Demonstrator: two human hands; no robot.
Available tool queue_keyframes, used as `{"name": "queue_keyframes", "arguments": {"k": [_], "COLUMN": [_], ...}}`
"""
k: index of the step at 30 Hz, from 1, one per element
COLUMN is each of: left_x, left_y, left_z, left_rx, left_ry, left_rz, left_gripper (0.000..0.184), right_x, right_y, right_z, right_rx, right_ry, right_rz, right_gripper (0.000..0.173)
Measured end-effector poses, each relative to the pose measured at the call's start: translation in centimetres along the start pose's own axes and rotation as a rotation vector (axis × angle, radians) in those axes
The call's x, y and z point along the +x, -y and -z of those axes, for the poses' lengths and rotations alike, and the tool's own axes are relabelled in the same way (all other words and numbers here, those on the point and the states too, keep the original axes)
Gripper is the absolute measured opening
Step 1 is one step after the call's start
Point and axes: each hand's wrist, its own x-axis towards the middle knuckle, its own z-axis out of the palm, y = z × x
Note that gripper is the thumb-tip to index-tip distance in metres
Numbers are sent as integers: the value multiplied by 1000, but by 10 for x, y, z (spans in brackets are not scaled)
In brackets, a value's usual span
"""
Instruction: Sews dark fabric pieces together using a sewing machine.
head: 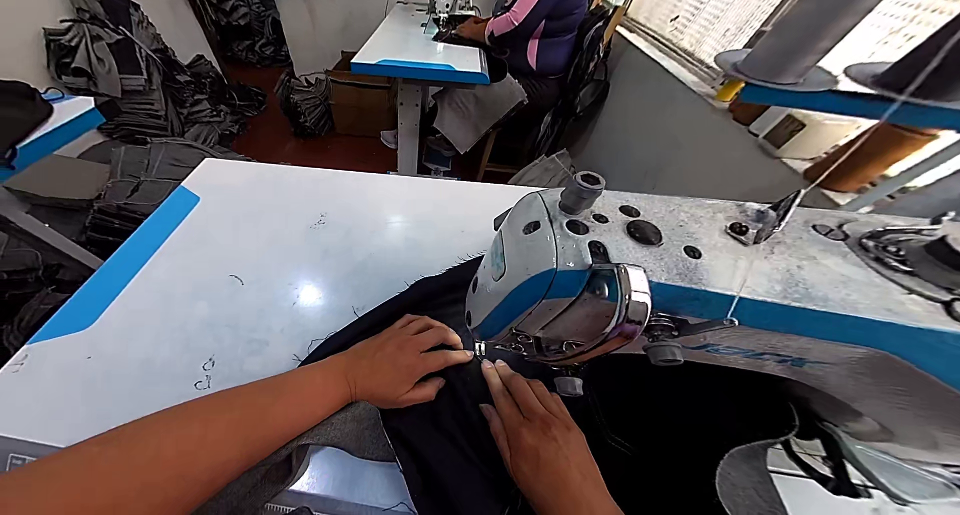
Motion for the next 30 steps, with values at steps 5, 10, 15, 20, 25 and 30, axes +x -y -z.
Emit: {"name": "queue_keyframes", "arguments": {"k": [5, 10, 15, 20, 25, 30], "left_x": [2, 2, 3, 3, -8, -71], "left_y": [3, 2, 1, -2, -81, -145], "left_z": [0, 1, 2, 8, 98, 66], "left_rx": [17, 43, 58, 50, -45, -23], "left_ry": [-19, 1, -4, 64, 606, 352], "left_rz": [-5, 2, -6, 14, 531, 778], "left_gripper": [41, 43, 43, 44, 56, 71], "right_x": [4, 3, 3, -1, -25, -65], "right_y": [-2, -3, -2, -5, -41, -100], "right_z": [-2, -3, -2, 6, 76, 108], "right_rx": [-2, 8, 57, 158, 174, 96], "right_ry": [-9, -9, -20, -8, 139, 485], "right_rz": [8, -5, -50, -77, -92, -85], "right_gripper": [44, 43, 40, 35, 27, 52]}}
